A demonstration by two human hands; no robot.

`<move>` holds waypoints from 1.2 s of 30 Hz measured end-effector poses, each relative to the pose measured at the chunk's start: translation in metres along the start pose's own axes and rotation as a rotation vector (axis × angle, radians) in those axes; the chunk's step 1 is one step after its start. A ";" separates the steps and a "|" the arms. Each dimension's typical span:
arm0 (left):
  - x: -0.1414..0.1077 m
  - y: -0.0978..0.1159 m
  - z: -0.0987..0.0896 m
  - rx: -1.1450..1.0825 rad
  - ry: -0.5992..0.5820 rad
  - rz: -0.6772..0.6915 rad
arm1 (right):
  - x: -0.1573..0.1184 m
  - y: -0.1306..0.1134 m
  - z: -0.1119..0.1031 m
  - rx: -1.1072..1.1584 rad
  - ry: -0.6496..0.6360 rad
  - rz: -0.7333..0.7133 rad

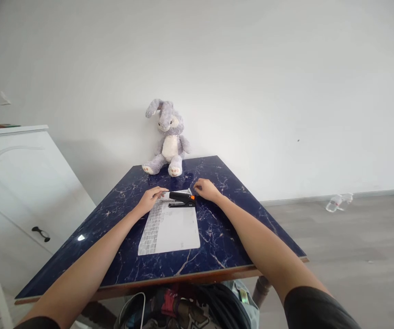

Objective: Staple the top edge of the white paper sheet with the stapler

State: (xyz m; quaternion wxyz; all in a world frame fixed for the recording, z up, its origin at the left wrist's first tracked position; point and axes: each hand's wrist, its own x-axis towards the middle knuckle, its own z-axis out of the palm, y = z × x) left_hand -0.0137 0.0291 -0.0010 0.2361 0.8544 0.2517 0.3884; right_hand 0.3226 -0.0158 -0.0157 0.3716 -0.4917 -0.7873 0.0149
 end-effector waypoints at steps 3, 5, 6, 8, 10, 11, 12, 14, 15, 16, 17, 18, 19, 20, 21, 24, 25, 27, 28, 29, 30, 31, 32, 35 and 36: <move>0.000 0.002 0.006 -0.110 0.076 -0.072 | 0.000 0.001 0.000 0.011 -0.040 -0.016; 0.000 0.001 0.008 -0.273 0.197 -0.232 | -0.001 0.003 0.003 0.021 -0.068 -0.033; 0.000 -0.001 0.008 -0.386 0.301 -0.333 | -0.002 0.004 0.005 0.023 -0.080 -0.034; 0.000 -0.005 0.006 -0.510 0.437 -0.464 | -0.002 0.009 0.009 0.025 -0.112 -0.028; -0.002 -0.010 0.003 -0.511 0.477 -0.510 | -0.002 0.013 0.011 0.024 -0.130 -0.030; -0.003 -0.012 0.002 -0.492 0.478 -0.522 | -0.002 0.014 0.012 0.022 -0.141 -0.027; -0.005 -0.013 0.001 -0.475 0.473 -0.536 | -0.002 0.014 0.012 0.021 -0.150 -0.024; -0.007 -0.013 0.002 -0.433 0.445 -0.549 | -0.002 0.013 0.011 0.017 -0.165 -0.016; -0.007 -0.011 0.003 -0.406 0.425 -0.544 | -0.003 0.012 0.010 0.016 -0.167 -0.013; -0.008 -0.009 0.004 -0.377 0.403 -0.531 | -0.003 0.010 0.009 0.014 -0.166 -0.010; -0.007 -0.006 0.005 -0.346 0.380 -0.511 | -0.003 0.009 0.008 0.013 -0.164 -0.007; -0.006 -0.003 0.005 -0.318 0.357 -0.485 | -0.002 0.007 0.008 0.013 -0.162 -0.006; -0.006 0.000 0.005 -0.295 0.335 -0.457 | -0.002 0.005 0.007 0.015 -0.163 -0.007; -0.005 0.004 0.004 -0.269 0.304 -0.427 | -0.002 0.004 0.007 0.018 -0.164 -0.008; -0.004 0.007 0.004 -0.237 0.269 -0.394 | -0.002 0.003 0.007 0.020 -0.164 -0.008; -0.003 0.012 0.001 -0.032 0.086 -0.241 | -0.002 0.003 0.007 0.026 -0.165 0.000; -0.003 0.012 0.001 0.031 0.025 -0.196 | -0.002 0.003 0.007 0.027 -0.165 0.003; -0.004 0.011 0.001 0.098 -0.056 -0.149 | -0.002 0.003 0.006 0.029 -0.165 0.005; -0.005 0.010 0.002 0.108 -0.074 -0.143 | -0.002 0.002 0.006 0.028 -0.164 0.005; -0.005 0.009 0.002 0.111 -0.081 -0.143 | -0.002 0.001 0.006 0.027 -0.164 0.005; -0.006 0.008 0.003 0.111 -0.081 -0.145 | -0.002 -0.001 0.005 0.024 -0.165 0.006; -0.006 0.007 0.003 0.109 -0.085 -0.149 | -0.001 -0.002 0.005 0.022 -0.167 0.006; -0.006 0.006 0.003 0.105 -0.093 -0.152 | -0.001 -0.003 0.004 0.020 -0.169 0.007; -0.006 0.004 0.004 0.088 -0.124 -0.153 | 0.000 -0.004 0.005 0.019 -0.174 0.007; -0.007 0.004 0.004 0.083 -0.128 -0.149 | 0.000 -0.004 0.005 0.018 -0.173 0.007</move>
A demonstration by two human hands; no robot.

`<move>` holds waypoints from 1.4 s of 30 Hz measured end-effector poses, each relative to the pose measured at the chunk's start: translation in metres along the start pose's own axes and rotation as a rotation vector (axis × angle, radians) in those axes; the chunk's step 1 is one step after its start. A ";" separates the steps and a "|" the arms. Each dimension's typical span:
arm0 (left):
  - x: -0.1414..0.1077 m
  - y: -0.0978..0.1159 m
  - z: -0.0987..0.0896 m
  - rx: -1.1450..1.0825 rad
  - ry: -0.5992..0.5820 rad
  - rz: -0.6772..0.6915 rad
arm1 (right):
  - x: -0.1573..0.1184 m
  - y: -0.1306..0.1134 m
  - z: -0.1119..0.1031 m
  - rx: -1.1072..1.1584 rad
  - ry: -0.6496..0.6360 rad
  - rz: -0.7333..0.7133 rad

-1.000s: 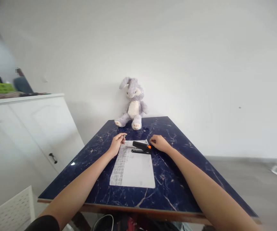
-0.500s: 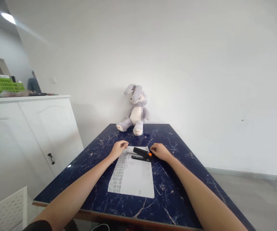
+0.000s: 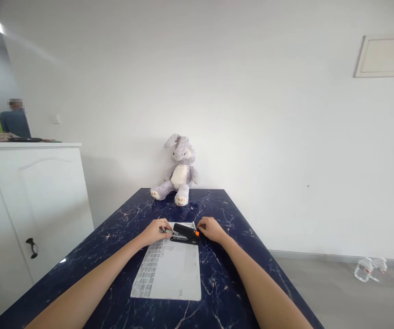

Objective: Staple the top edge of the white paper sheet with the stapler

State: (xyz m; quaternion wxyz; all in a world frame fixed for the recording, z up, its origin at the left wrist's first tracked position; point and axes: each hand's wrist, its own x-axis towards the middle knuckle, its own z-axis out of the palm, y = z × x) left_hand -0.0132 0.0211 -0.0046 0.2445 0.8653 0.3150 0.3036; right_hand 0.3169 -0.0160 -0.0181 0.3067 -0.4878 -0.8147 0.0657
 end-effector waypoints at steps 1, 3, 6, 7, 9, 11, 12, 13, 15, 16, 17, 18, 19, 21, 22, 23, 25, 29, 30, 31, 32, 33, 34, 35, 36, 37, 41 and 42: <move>0.000 0.000 0.000 -0.003 0.001 0.004 | 0.000 0.001 0.001 0.000 -0.001 -0.001; 0.000 -0.001 0.001 -0.005 0.004 0.008 | 0.000 0.002 0.002 0.002 -0.001 -0.003; 0.000 -0.001 0.001 -0.016 -0.001 0.012 | 0.001 0.004 0.003 0.001 0.000 -0.007; 0.000 -0.001 0.001 -0.021 -0.003 0.013 | 0.001 0.005 0.003 0.001 0.001 -0.008; -0.001 0.000 0.002 -0.023 -0.003 0.018 | 0.001 0.005 0.004 0.005 0.000 -0.007; -0.001 0.000 0.002 -0.017 -0.008 0.022 | 0.001 0.005 0.004 0.009 -0.004 -0.007; -0.001 0.000 0.002 -0.016 -0.014 0.022 | 0.001 0.005 0.004 0.009 -0.007 -0.006; -0.001 0.000 0.002 -0.017 -0.021 0.019 | 0.001 0.006 0.004 0.008 -0.010 -0.003; -0.001 0.000 0.002 -0.018 -0.034 0.007 | 0.002 0.006 0.004 0.008 -0.015 -0.002; -0.001 0.000 0.002 -0.016 -0.038 0.001 | 0.002 0.007 0.004 0.010 -0.016 -0.004; -0.002 0.000 0.001 -0.012 -0.040 -0.005 | 0.002 0.007 0.004 0.011 -0.017 -0.007; -0.002 0.001 0.001 -0.008 -0.042 -0.009 | 0.002 0.007 0.004 0.012 -0.017 -0.011; -0.002 0.001 0.000 -0.002 -0.043 -0.010 | 0.002 0.007 0.004 0.012 -0.016 -0.015; -0.002 0.003 -0.002 0.010 -0.051 -0.002 | 0.001 0.006 0.004 0.010 -0.018 -0.019; -0.003 0.005 -0.003 0.018 -0.056 0.007 | 0.001 0.006 0.004 0.009 -0.021 -0.019; -0.003 0.006 -0.004 0.028 -0.063 0.019 | 0.001 0.005 0.003 0.007 -0.023 -0.018; -0.004 0.008 -0.005 0.046 -0.073 0.043 | 0.001 0.004 0.002 0.007 -0.025 -0.015; -0.004 0.007 -0.006 0.051 -0.081 0.057 | 0.002 -0.001 0.002 0.081 0.008 0.011; -0.004 0.005 -0.007 0.046 -0.082 0.049 | 0.002 -0.003 0.003 0.130 0.025 0.029; -0.004 0.003 -0.008 0.039 -0.082 0.036 | 0.003 -0.005 0.002 0.191 0.038 0.051; -0.004 0.001 -0.009 0.031 -0.082 0.019 | 0.003 -0.007 0.002 0.261 0.042 0.073; -0.004 -0.001 -0.011 0.023 -0.085 0.002 | 0.002 -0.009 0.001 0.339 0.033 0.092; -0.004 -0.003 -0.014 0.017 -0.090 -0.012 | 0.002 -0.011 0.000 0.418 0.012 0.103; -0.004 -0.006 -0.016 0.012 -0.094 -0.021 | 0.001 -0.013 -0.001 0.495 -0.020 0.104; -0.005 -0.007 -0.019 0.008 -0.101 -0.025 | 0.000 -0.014 -0.004 0.565 -0.060 0.095; -0.005 -0.009 -0.023 0.005 -0.114 -0.024 | -0.002 -0.015 -0.006 0.623 -0.106 0.080; -0.008 -0.013 -0.034 -0.030 -0.177 -0.024 | -0.007 -0.013 -0.016 0.709 -0.292 0.037; -0.009 -0.014 -0.036 -0.043 -0.187 -0.025 | -0.008 -0.012 -0.018 0.712 -0.319 0.047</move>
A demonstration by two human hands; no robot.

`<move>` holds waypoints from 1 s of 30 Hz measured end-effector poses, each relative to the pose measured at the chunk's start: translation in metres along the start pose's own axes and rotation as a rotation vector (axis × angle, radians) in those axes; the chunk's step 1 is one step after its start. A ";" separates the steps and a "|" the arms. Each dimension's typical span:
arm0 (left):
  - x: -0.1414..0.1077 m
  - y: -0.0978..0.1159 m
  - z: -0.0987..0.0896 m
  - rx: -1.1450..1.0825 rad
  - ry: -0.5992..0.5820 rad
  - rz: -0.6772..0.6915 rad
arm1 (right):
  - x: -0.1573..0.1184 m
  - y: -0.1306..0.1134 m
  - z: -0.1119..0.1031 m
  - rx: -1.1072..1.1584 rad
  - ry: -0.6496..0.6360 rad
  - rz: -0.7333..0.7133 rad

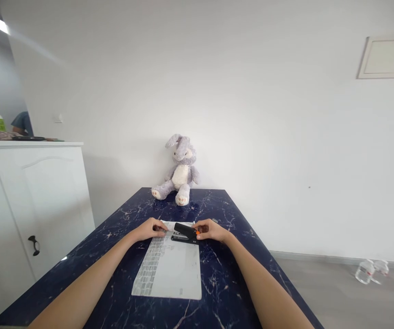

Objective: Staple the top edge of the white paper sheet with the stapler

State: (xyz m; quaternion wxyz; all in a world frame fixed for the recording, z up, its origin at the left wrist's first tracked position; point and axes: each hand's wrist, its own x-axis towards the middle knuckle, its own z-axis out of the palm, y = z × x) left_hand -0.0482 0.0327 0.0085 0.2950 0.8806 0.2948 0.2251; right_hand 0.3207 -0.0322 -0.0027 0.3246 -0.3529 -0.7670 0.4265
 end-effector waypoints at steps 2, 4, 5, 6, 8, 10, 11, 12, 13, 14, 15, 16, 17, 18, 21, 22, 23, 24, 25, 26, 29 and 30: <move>-0.002 -0.001 -0.002 -0.031 -0.013 -0.003 | -0.002 0.002 -0.004 0.020 -0.008 0.035; -0.002 -0.003 -0.002 -0.070 -0.023 -0.013 | -0.003 0.004 -0.006 0.051 0.000 0.054; -0.002 -0.003 -0.001 -0.085 -0.024 -0.020 | -0.004 0.005 -0.007 0.067 0.002 0.059; -0.002 -0.004 -0.001 -0.092 -0.022 -0.028 | -0.004 0.006 -0.008 0.082 0.000 0.065; -0.001 -0.005 0.001 -0.085 0.005 -0.041 | -0.004 0.008 -0.008 0.101 -0.008 0.078; 0.001 -0.006 0.003 -0.060 0.047 -0.041 | -0.004 0.009 -0.008 0.108 -0.014 0.085; 0.002 -0.007 0.003 -0.048 0.069 -0.036 | -0.003 0.010 -0.008 0.110 -0.014 0.085; 0.002 -0.008 0.004 -0.036 0.090 -0.026 | -0.003 0.011 -0.008 0.112 -0.015 0.084; 0.003 -0.008 0.004 -0.026 0.110 -0.016 | -0.003 0.012 -0.009 0.114 -0.014 0.084; 0.003 -0.009 0.005 -0.019 0.125 -0.007 | -0.003 0.014 -0.009 0.116 -0.012 0.084; 0.004 -0.009 0.005 -0.014 0.136 -0.001 | -0.002 0.015 -0.009 0.116 -0.009 0.086; 0.004 -0.009 0.006 -0.012 0.141 0.003 | -0.002 0.016 -0.009 0.115 -0.005 0.088; 0.004 -0.008 0.006 -0.008 0.142 0.005 | -0.002 0.017 -0.009 0.114 -0.001 0.091; 0.004 -0.007 0.007 -0.002 0.138 0.006 | -0.002 0.017 -0.009 0.112 0.004 0.095; 0.004 -0.002 0.010 0.031 0.115 0.015 | -0.002 0.017 -0.009 0.106 0.007 0.105; 0.003 0.000 0.011 0.044 0.112 0.019 | -0.002 0.017 -0.009 0.101 0.005 0.106; 0.003 0.002 0.012 0.058 0.114 0.022 | -0.002 0.017 -0.009 0.094 0.002 0.106; 0.003 0.003 0.013 0.075 0.123 0.023 | -0.002 0.017 -0.009 0.089 0.001 0.105; 0.003 0.005 0.014 0.095 0.134 0.023 | -0.002 0.017 -0.009 0.082 -0.001 0.105; 0.004 0.005 0.015 0.117 0.146 0.019 | -0.002 0.017 -0.009 0.074 -0.002 0.105; 0.006 0.006 0.019 0.164 0.168 0.001 | -0.001 0.018 -0.010 0.043 -0.008 0.100; 0.008 0.006 0.021 0.167 0.172 -0.007 | -0.001 0.018 -0.010 0.034 -0.010 0.098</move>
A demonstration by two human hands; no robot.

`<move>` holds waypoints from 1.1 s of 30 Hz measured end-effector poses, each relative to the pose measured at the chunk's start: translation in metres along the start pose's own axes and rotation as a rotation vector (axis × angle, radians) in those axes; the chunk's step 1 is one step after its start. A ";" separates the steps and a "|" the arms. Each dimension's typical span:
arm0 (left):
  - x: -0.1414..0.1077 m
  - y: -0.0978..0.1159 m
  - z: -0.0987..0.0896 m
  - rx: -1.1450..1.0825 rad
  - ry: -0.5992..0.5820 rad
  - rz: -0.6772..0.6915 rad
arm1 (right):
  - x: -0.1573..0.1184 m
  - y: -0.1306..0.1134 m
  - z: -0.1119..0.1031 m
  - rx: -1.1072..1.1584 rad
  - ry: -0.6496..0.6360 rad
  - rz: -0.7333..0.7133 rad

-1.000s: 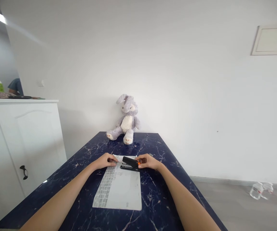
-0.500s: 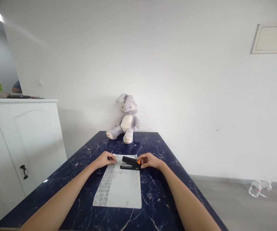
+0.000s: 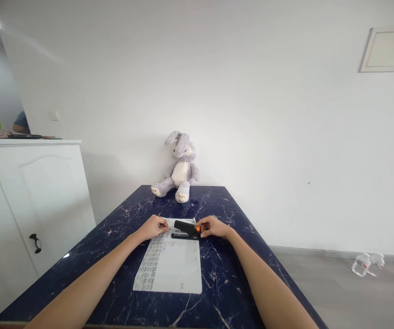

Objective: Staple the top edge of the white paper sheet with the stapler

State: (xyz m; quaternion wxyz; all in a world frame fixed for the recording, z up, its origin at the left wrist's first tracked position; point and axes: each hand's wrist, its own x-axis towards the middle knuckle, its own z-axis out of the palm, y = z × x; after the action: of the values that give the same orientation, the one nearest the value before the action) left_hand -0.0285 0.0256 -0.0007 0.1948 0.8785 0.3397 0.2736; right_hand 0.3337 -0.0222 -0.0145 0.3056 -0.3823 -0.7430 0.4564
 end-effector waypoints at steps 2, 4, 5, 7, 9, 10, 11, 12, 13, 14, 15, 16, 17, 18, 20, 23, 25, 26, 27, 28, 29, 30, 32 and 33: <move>0.002 0.002 0.004 -0.004 0.006 -0.014 | 0.000 0.000 0.001 -0.004 0.004 -0.002; 0.004 0.004 0.009 -0.012 0.006 -0.026 | 0.001 -0.001 0.001 0.006 0.010 -0.002; 0.005 0.006 0.012 -0.015 0.005 -0.030 | 0.001 -0.001 0.002 0.010 0.014 -0.004; 0.007 0.009 0.018 -0.020 0.003 -0.034 | 0.001 -0.001 0.003 0.004 0.017 -0.013; 0.009 0.011 0.023 -0.030 0.005 -0.031 | 0.001 -0.001 0.003 -0.014 0.011 -0.027; 0.010 0.011 0.025 -0.041 0.006 -0.028 | 0.001 -0.001 0.003 -0.025 0.005 -0.034; 0.011 0.012 0.026 -0.052 0.004 -0.025 | 0.001 -0.001 0.003 -0.035 -0.001 -0.040; 0.012 0.013 0.027 -0.061 -0.001 -0.025 | 0.001 -0.002 0.003 -0.043 -0.003 -0.043; 0.012 0.013 0.028 -0.065 -0.006 -0.028 | 0.001 -0.001 0.003 -0.050 -0.002 -0.044; 0.013 0.014 0.028 -0.066 -0.009 -0.031 | 0.001 -0.001 0.003 -0.055 -0.001 -0.044; 0.013 0.015 0.028 -0.064 -0.010 -0.031 | 0.002 -0.001 0.004 -0.056 0.001 -0.044; 0.014 0.015 0.029 -0.058 -0.009 -0.028 | 0.002 0.000 0.004 -0.053 0.004 -0.044; 0.014 0.015 0.029 -0.052 -0.005 -0.025 | 0.003 0.001 0.004 -0.047 0.007 -0.042; 0.015 0.016 0.029 -0.045 -0.005 -0.020 | 0.003 0.001 0.004 -0.040 0.009 -0.041; 0.016 0.016 0.030 -0.028 -0.012 -0.024 | 0.003 0.001 0.004 -0.029 0.009 -0.034; 0.018 0.017 0.029 -0.019 -0.044 -0.019 | 0.001 -0.006 0.001 -0.052 -0.021 -0.040; 0.019 0.019 0.028 0.005 -0.072 0.001 | -0.003 -0.015 -0.003 -0.079 -0.078 -0.045; 0.019 0.020 0.027 0.023 -0.088 0.015 | -0.005 -0.021 -0.004 -0.094 -0.100 -0.048; 0.019 0.021 0.027 0.045 -0.092 0.027 | -0.007 -0.027 -0.004 -0.124 -0.116 -0.055; 0.019 0.022 0.026 0.071 -0.080 0.045 | -0.008 -0.033 -0.003 -0.168 -0.111 -0.063; 0.019 0.022 0.026 0.104 -0.056 0.065 | -0.008 -0.039 0.001 -0.225 -0.087 -0.077; 0.018 0.023 0.027 0.138 -0.024 0.084 | -0.007 -0.044 0.006 -0.291 -0.046 -0.094; 0.017 0.024 0.029 0.211 0.012 0.098 | -0.002 -0.050 0.022 -0.450 0.036 -0.144; 0.017 0.023 0.030 0.248 0.007 0.084 | 0.001 -0.051 0.030 -0.527 0.054 -0.167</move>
State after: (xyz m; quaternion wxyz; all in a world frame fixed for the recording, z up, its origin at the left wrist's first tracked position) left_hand 0.0114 0.0164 -0.0058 0.0720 0.9083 0.3344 0.2407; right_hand 0.2939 -0.0493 0.0201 0.2520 -0.3979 -0.8567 0.2104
